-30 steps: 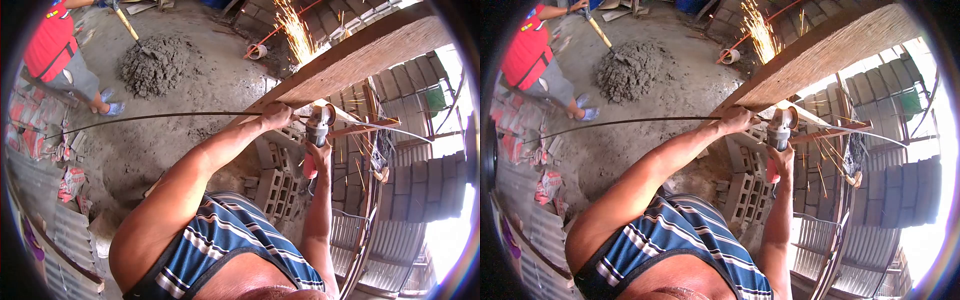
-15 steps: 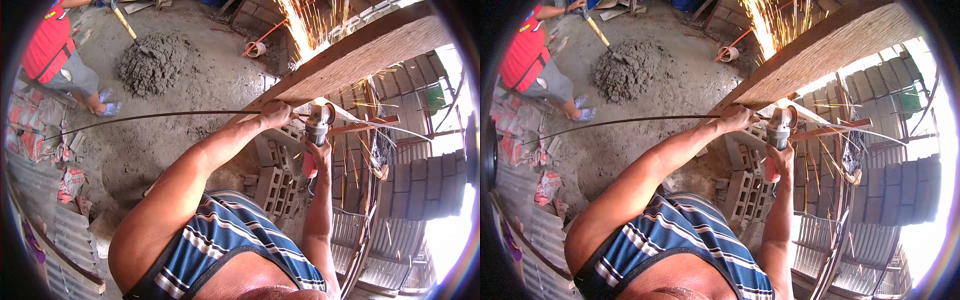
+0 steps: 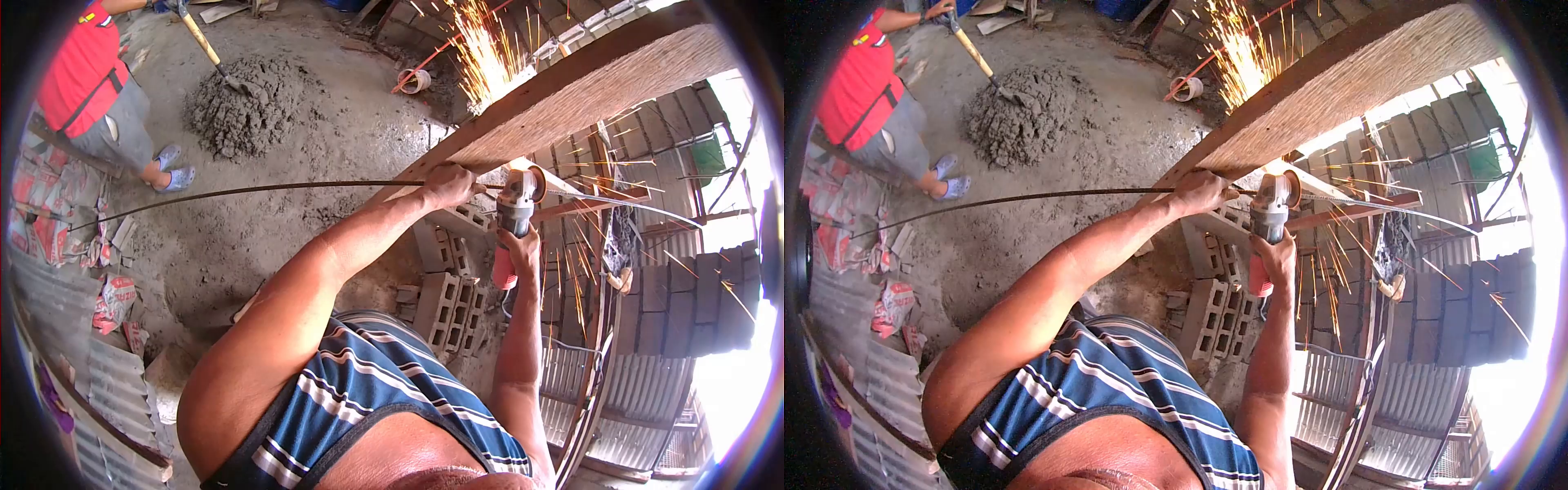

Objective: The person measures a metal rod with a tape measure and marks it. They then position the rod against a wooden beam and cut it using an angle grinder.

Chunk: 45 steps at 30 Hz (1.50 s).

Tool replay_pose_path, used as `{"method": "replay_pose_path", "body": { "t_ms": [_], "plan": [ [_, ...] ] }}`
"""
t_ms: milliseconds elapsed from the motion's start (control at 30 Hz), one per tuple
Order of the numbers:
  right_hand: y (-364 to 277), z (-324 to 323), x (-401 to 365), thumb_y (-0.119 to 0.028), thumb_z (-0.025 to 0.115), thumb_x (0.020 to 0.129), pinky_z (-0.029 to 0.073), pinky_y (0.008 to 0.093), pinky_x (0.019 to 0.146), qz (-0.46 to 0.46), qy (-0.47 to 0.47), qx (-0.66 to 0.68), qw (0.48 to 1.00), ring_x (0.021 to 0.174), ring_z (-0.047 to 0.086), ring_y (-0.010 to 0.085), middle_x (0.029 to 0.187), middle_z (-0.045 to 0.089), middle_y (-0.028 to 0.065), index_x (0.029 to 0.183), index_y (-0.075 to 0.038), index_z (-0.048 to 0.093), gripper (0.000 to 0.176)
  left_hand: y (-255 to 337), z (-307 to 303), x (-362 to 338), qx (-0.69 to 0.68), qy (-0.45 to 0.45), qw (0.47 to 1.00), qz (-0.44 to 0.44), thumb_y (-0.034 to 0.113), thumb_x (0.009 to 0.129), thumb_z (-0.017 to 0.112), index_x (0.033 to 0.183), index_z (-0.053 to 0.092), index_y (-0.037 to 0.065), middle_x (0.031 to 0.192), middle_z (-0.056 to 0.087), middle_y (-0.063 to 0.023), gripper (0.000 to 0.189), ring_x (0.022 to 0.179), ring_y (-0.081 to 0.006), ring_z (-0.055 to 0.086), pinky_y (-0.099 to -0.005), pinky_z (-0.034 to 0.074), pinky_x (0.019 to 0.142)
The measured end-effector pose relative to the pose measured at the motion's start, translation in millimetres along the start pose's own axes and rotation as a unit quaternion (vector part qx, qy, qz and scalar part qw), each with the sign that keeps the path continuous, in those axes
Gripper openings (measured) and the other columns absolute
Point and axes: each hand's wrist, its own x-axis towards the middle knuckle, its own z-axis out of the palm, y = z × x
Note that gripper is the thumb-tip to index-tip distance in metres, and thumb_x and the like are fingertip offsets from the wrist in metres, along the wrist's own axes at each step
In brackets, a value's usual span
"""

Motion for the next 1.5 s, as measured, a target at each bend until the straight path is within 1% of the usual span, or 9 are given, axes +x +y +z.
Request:
{"method": "replay_pose_path", "body": {
  "t_ms": [200, 300, 367, 433, 500, 600, 1133, 1433, 1500],
  "plan": [
    [-7.5, -0.2, -2.1, -0.025, 0.078, 0.074, 0.054, 0.0332, 0.077, 0.027, 0.001, -0.021, 0.999, 0.081, 0.067, 0.0169, 0.092, 0.071, 0.0095, 0.109, 0.003, 0.066, 0.046, -2.8, 4.6, 0.1, -0.006, 0.013, 1.0, 0.016, 0.051, 0.097, 0.06, 0.099, 0.076, 0.008, 0.074, 0.072, -0.0184, 0.045, 0.074, -0.0363, 0.073, -0.0501, 0.057, 0.068],
    [-13.4, 1.0, -4.3, -0.026, 0.079, 0.074, 0.055, 0.0337, 0.077, -0.016, 0.012, -0.018, 1.0, 0.081, 0.067, 0.017, 0.092, 0.071, 0.0098, 0.109, 0.003, 0.067, 0.047, -0.9, 1.6, -1.7, 0.005, 0.019, 1.0, 0.022, 0.051, 0.097, 0.061, 0.098, 0.077, 0.008, 0.073, 0.072, -0.0174, 0.046, 0.071, -0.0349, 0.073, -0.0486, 0.057, 0.064],
    [-1.2, 0.9, -0.5, -0.027, 0.08, 0.073, 0.055, 0.0337, 0.077, 0.037, -0.009, 0.044, 0.998, 0.082, 0.068, 0.0173, 0.092, 0.072, 0.0106, 0.109, 0.003, 0.067, 0.048, 1.4, -1.1, -2.5, 0.012, 0.015, 1.0, 0.016, 0.051, 0.097, 0.061, 0.098, 0.077, 0.008, 0.072, 0.072, -0.017, 0.046, 0.069, -0.0342, 0.073, -0.0477, 0.057, 0.062],
    [-8.5, 0.5, -3.5, -0.027, 0.08, 0.073, 0.055, 0.0336, 0.077, 0.038, -0.004, 0.02, 0.999, 0.083, 0.068, 0.0176, 0.092, 0.072, 0.0107, 0.11, 0.002, 0.068, 0.049, 4.0, -5.1, -4.1, 0.018, 0.011, 1.0, 0.01, 0.052, 0.097, 0.061, 0.098, 0.077, 0.009, 0.071, 0.072, -0.0167, 0.046, 0.067, -0.0335, 0.073, -0.0468, 0.057, 0.06],
    [-9.0, -1.1, -4.3, -0.028, 0.081, 0.073, 0.055, 0.0336, 0.077, 0.04, 0.001, -0.005, 0.999, 0.083, 0.069, 0.0179, 0.092, 0.073, 0.0109, 0.11, 0.002, 0.068, 0.05, 5.2, -8.0, -5.9, -0.018, 0.044, 0.999, 0.023, 0.048, 0.096, 0.064, 0.084, 0.075, 0.004, 0.067, 0.07, -0.019, 0.047, 0.066, -0.0362, 0.072, -0.0476, 0.058, 0.061],
    [-0.3, -1.9, -1.8, -0.028, 0.081, 0.073, 0.055, 0.0335, 0.078, 0.031, 0.002, -0.015, 0.999, 0.083, 0.069, 0.0185, 0.093, 0.073, 0.0109, 0.11, 0.002, 0.068, 0.05, 3.7, -7.3, -4.1, 0.011, 0.03, 0.999, 0.023, 0.052, 0.097, 0.061, 0.098, 0.077, 0.009, 0.07, 0.071, -0.0175, 0.046, 0.066, -0.0331, 0.073, -0.0462, 0.057, 0.059],
    [-12.5, -2.2, -6.6, -0.027, 0.079, 0.074, 0.054, 0.0329, 0.075, 0.016, -0.001, -0.027, 1.0, 0.079, 0.066, 0.0165, 0.088, 0.072, 0.0085, 0.107, 0.002, 0.069, 0.045, -0.9, -3.0, -2.1, 0.014, 0.043, 0.998, 0.044, 0.053, 0.097, 0.061, 0.1, 0.077, 0.009, 0.065, 0.068, -0.0186, 0.047, 0.062, -0.0361, 0.071, -0.0486, 0.056, 0.058],
    [-11.1, -2.4, -0.3, -0.028, 0.079, 0.075, 0.054, 0.0325, 0.077, 0.015, -0.002, -0.025, 1.0, 0.08, 0.066, 0.0164, 0.09, 0.072, 0.0094, 0.108, 0.003, 0.069, 0.046, 4.1, -8.1, -3.4, 0.026, 0.003, 0.999, 0.021, 0.055, 0.097, 0.059, 0.1, 0.077, 0.009, 0.067, 0.07, -0.0197, 0.049, 0.065, -0.0362, 0.072, -0.0489, 0.057, 0.06],
    [-10.4, -2.2, 1.3, -0.028, 0.079, 0.075, 0.054, 0.0323, 0.077, 0.016, -0.005, -0.022, 1.0, 0.08, 0.066, 0.0164, 0.091, 0.072, 0.0097, 0.109, 0.003, 0.069, 0.047, 6.1, -9.2, -5.2, 0.026, 0.021, 0.999, 0.013, 0.054, 0.097, 0.059, 0.08, 0.076, 0.005, 0.067, 0.07, -0.0171, 0.054, 0.064, -0.0351, 0.072, -0.0469, 0.057, 0.06]
  ]
}}
